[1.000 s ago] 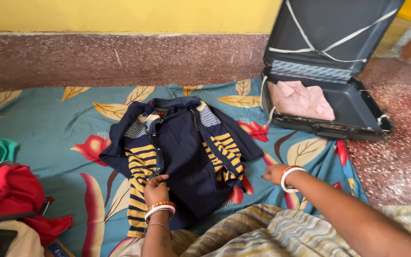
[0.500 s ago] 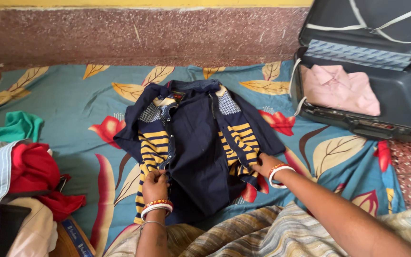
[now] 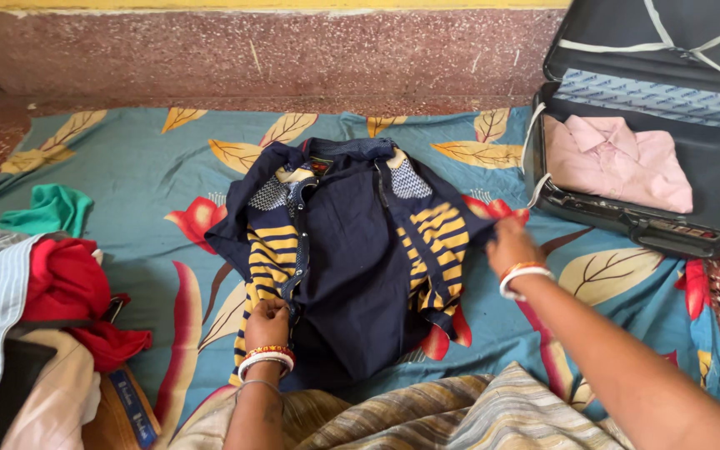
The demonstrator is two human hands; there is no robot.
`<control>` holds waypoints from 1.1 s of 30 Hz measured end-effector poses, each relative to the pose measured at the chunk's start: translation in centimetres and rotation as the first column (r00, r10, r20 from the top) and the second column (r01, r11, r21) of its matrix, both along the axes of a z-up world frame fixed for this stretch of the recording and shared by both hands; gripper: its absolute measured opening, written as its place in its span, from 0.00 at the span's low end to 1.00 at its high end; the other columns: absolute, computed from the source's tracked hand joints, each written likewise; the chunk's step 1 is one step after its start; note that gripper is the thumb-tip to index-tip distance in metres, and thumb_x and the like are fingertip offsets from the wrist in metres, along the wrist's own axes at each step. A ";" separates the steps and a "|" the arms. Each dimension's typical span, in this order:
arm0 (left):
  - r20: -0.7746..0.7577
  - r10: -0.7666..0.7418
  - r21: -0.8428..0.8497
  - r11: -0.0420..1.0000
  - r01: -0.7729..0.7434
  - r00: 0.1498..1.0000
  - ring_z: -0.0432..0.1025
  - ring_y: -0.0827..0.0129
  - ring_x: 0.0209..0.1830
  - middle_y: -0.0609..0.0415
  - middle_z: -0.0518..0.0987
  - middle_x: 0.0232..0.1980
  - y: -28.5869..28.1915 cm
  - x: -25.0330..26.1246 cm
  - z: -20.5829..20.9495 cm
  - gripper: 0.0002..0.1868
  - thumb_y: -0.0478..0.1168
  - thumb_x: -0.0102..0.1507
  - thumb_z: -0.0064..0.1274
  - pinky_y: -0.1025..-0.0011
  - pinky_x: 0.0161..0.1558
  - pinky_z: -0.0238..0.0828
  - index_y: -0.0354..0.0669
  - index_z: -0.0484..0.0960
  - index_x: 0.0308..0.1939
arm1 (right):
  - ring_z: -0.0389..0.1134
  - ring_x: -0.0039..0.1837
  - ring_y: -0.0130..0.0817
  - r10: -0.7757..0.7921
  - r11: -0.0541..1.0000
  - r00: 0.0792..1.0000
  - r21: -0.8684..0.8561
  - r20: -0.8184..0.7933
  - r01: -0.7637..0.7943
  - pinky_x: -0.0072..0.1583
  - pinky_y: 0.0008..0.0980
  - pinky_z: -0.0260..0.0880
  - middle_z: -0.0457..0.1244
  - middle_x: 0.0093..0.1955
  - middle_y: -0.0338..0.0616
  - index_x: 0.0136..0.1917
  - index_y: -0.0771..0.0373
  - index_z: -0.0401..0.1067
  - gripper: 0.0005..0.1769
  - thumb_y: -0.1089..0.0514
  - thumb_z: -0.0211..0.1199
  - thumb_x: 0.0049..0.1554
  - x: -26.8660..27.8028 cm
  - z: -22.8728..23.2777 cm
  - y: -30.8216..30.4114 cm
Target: The person buttons a blue and yellow striped shirt by hand on the floor next to an open suitcase.
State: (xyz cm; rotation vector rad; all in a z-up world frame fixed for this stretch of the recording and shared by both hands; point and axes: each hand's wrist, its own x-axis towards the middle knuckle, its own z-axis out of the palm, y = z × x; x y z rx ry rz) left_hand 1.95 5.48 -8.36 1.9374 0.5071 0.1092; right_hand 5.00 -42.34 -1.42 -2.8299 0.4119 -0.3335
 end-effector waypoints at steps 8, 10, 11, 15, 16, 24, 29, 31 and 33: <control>-0.193 -0.024 0.350 0.932 0.092 0.981 0.74 0.47 0.58 0.41 0.79 0.57 1.3 1.0 1.7 0.19 0.49 0.59 0.61 0.58 0.62 0.69 0.53 0.88 0.52 | 0.54 0.76 0.60 -0.225 0.974 0.947 0.016 0.230 0.228 0.72 0.53 0.59 0.53 0.77 0.59 0.78 0.65 0.54 0.45 0.46 0.65 0.55 0.5 3.9 -2.0; -0.343 0.033 0.351 0.932 0.095 0.939 0.70 0.39 0.62 0.35 0.72 0.66 1.4 1.8 3.3 0.26 0.53 0.59 0.61 0.54 0.63 0.66 0.54 0.82 0.60 | 0.55 0.74 0.62 -0.189 0.982 0.980 0.014 0.061 0.189 0.70 0.53 0.59 0.52 0.76 0.61 0.80 0.64 0.51 0.49 0.45 0.65 0.53 0.8 0.8 -1.9; -0.404 0.037 0.324 0.940 0.105 0.914 0.71 0.39 0.63 0.38 0.70 0.69 1.4 2.3 4.2 0.28 0.51 0.57 0.63 0.53 0.63 0.69 0.53 0.82 0.60 | 0.55 0.72 0.63 -0.168 0.986 0.985 0.016 -0.025 0.168 0.69 0.53 0.60 0.52 0.75 0.61 0.80 0.63 0.49 0.51 0.44 0.64 0.52 1.0 -1.1 -1.8; -0.433 0.060 0.346 0.932 0.105 0.900 0.68 0.41 0.66 0.40 0.68 0.72 1.1 3.3 6.8 0.36 0.54 0.53 0.66 0.53 0.65 0.68 0.48 0.77 0.63 | 0.68 0.65 0.58 0.054 0.999 0.942 0.026 -0.332 -0.048 0.67 0.45 0.69 0.66 0.61 0.67 0.58 0.70 0.76 0.39 0.31 0.64 0.52 2.9 -8.8 -0.7; -0.388 0.067 0.384 0.918 0.095 0.919 0.66 0.41 0.67 0.38 0.68 0.70 1.0 3.1 7.1 0.39 0.57 0.53 0.67 0.54 0.66 0.65 0.47 0.76 0.64 | 0.69 0.62 0.57 0.113 0.986 0.927 0.152 -0.359 -0.062 0.65 0.44 0.69 0.68 0.58 0.66 0.55 0.70 0.78 0.38 0.30 0.63 0.54 2.8 -10.4 0.0; -0.448 -0.017 0.355 0.914 0.196 0.894 0.77 0.53 0.56 0.42 0.82 0.54 2.7 0.8 3.3 0.38 0.60 0.49 0.68 0.59 0.58 0.76 0.38 0.82 0.55 | 0.75 0.53 0.37 0.180 0.612 0.936 0.779 -0.303 0.134 0.58 0.34 0.72 0.75 0.52 0.49 0.56 0.68 0.77 0.23 0.50 0.69 0.52 -1.5 -9.9 6.6; -0.274 -0.041 0.344 0.929 0.138 0.961 0.77 0.48 0.54 0.40 0.84 0.51 4.2 3.8 -2.8 0.24 0.52 0.62 0.57 0.57 0.56 0.73 0.40 0.82 0.55 | 0.70 0.43 0.36 0.020 0.434 0.995 0.898 -0.095 0.078 0.48 0.38 0.71 0.70 0.44 0.47 0.53 0.67 0.75 0.20 0.54 0.64 0.51 -1.1 -5.9 7.3; -0.111 0.006 0.308 0.951 0.029 0.994 0.76 0.44 0.50 0.37 0.83 0.49 4.0 4.4 -2.9 0.22 0.50 0.65 0.52 0.55 0.52 0.72 0.39 0.80 0.56 | 0.68 0.41 0.34 -0.075 0.508 0.996 0.857 -0.058 0.088 0.45 0.38 0.70 0.69 0.42 0.45 0.52 0.65 0.75 0.18 0.52 0.63 0.52 -0.2 -3.9 6.2; -0.070 0.047 0.141 0.989 -0.037 0.996 0.80 0.45 0.45 0.37 0.84 0.46 4.1 4.3 -1.4 0.22 0.49 0.65 0.50 0.56 0.50 0.74 0.37 0.80 0.56 | 0.68 0.41 0.35 -0.122 0.586 0.990 0.810 0.074 0.011 0.45 0.38 0.70 0.68 0.41 0.45 0.50 0.66 0.74 0.18 0.51 0.63 0.52 1.4 -1.3 4.2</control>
